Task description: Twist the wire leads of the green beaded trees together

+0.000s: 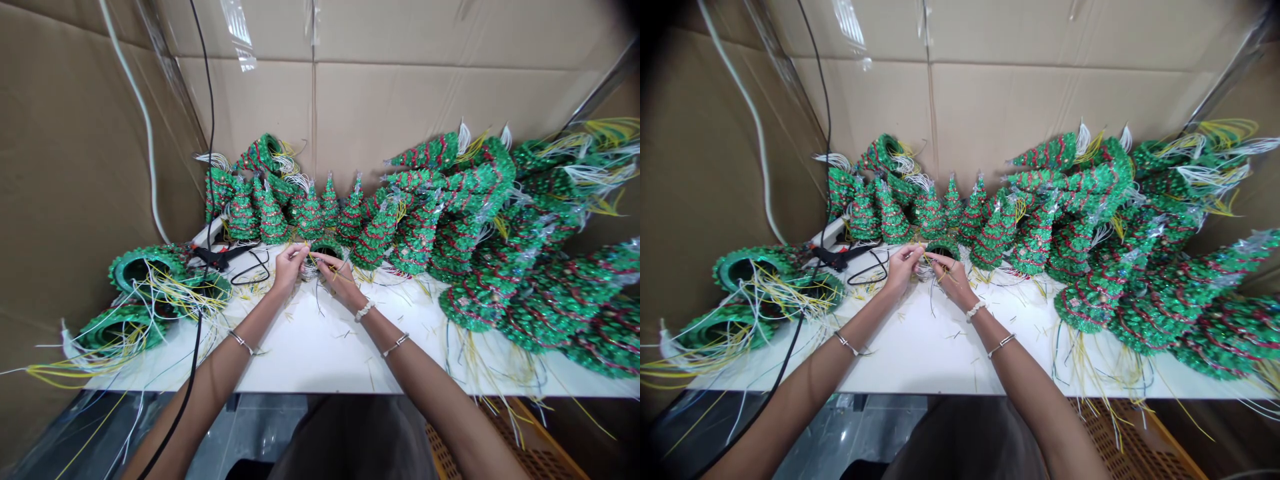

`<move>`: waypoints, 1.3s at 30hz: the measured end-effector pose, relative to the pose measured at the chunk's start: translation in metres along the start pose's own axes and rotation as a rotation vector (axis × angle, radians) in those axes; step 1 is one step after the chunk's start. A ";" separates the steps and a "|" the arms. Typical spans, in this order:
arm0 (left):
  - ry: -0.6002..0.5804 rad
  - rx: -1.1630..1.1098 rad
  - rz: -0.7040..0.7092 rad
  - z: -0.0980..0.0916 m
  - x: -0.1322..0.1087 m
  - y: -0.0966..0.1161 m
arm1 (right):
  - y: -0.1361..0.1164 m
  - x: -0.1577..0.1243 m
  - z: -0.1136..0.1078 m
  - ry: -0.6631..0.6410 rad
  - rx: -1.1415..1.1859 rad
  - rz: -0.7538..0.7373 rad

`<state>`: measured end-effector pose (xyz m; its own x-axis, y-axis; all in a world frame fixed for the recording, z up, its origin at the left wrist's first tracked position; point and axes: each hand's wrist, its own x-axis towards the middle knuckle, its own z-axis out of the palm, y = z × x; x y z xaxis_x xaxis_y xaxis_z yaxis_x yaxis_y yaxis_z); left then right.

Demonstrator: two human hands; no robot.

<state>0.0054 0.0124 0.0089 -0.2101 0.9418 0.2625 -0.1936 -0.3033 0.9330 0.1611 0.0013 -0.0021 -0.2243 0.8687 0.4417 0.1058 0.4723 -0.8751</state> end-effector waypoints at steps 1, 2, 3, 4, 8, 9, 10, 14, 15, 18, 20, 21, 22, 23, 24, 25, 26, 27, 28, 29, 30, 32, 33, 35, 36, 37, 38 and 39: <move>0.000 0.002 -0.001 0.000 0.000 0.000 | 0.000 0.000 0.000 0.003 0.002 -0.002; -0.001 0.005 -0.001 0.000 0.000 0.000 | 0.000 0.000 0.000 0.004 0.003 -0.001; -0.002 0.008 0.000 0.000 -0.001 0.001 | 0.000 0.000 0.000 0.003 0.005 0.007; -0.004 0.005 0.000 0.000 -0.001 0.001 | -0.001 -0.001 0.000 0.001 0.016 0.025; -0.022 -0.073 -0.041 -0.001 0.000 0.003 | -0.006 0.001 0.001 0.016 0.188 0.143; -0.020 -0.098 -0.056 -0.002 0.000 0.004 | -0.007 0.002 0.002 0.037 0.251 0.161; -0.014 -0.118 -0.069 -0.004 0.001 0.004 | -0.007 0.003 0.003 0.065 0.310 0.173; -0.002 -0.124 -0.070 -0.008 0.003 0.005 | -0.005 0.008 0.006 0.174 0.431 0.212; -0.017 -0.112 -0.063 -0.008 0.003 0.006 | -0.005 0.009 0.006 0.184 0.435 0.220; -0.087 -0.046 -0.029 -0.005 0.001 0.011 | -0.005 0.009 0.005 0.174 0.383 0.225; -0.134 0.016 0.018 -0.002 -0.002 0.013 | -0.007 0.008 0.003 0.141 0.311 0.208; -0.157 0.048 0.046 0.000 -0.003 0.013 | -0.009 0.007 0.002 0.119 0.278 0.195; -0.178 0.076 0.075 0.001 -0.004 0.013 | -0.010 0.007 0.001 0.097 0.252 0.179; -0.196 0.100 0.101 0.003 -0.005 0.013 | -0.011 0.006 0.000 0.079 0.232 0.163; -0.206 0.117 0.121 0.004 -0.006 0.012 | -0.012 0.006 -0.001 0.065 0.215 0.149; -0.208 0.129 0.135 0.004 -0.007 0.011 | -0.012 0.006 -0.002 0.055 0.201 0.140; -0.201 0.135 0.141 0.005 -0.008 0.010 | -0.012 0.006 -0.002 0.051 0.189 0.136; -0.191 0.137 0.142 0.005 -0.008 0.010 | -0.012 0.006 -0.002 0.050 0.178 0.133; -0.181 0.138 0.138 0.005 -0.009 0.009 | -0.011 0.007 -0.002 0.049 0.166 0.129; -0.175 0.140 0.132 0.005 -0.009 0.009 | -0.010 0.007 -0.002 0.050 0.155 0.124; -0.171 0.145 0.126 0.005 -0.009 0.010 | -0.009 0.007 -0.002 0.052 0.144 0.119; -0.172 0.162 0.118 0.005 -0.010 0.010 | -0.008 0.007 -0.001 0.059 0.129 0.111; -0.172 0.169 0.118 0.005 -0.010 0.010 | -0.008 0.007 -0.001 0.064 0.127 0.113; -0.164 0.172 0.119 0.005 -0.010 0.010 | -0.010 0.006 -0.001 0.074 0.139 0.130; -0.153 0.165 0.116 0.005 -0.009 0.009 | -0.011 0.006 -0.001 0.080 0.153 0.142; -0.140 0.155 0.109 0.005 -0.009 0.009 | -0.013 0.006 0.000 0.089 0.171 0.155; -0.128 0.145 0.100 0.005 -0.008 0.008 | -0.014 0.006 0.000 0.101 0.190 0.166; -0.117 0.135 0.090 0.005 -0.008 0.008 | -0.015 0.006 0.000 0.115 0.210 0.175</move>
<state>0.0101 0.0035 0.0151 -0.1060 0.9245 0.3661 -0.0475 -0.3724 0.9269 0.1578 -0.0005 0.0132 -0.1075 0.9511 0.2895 -0.0726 0.2829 -0.9564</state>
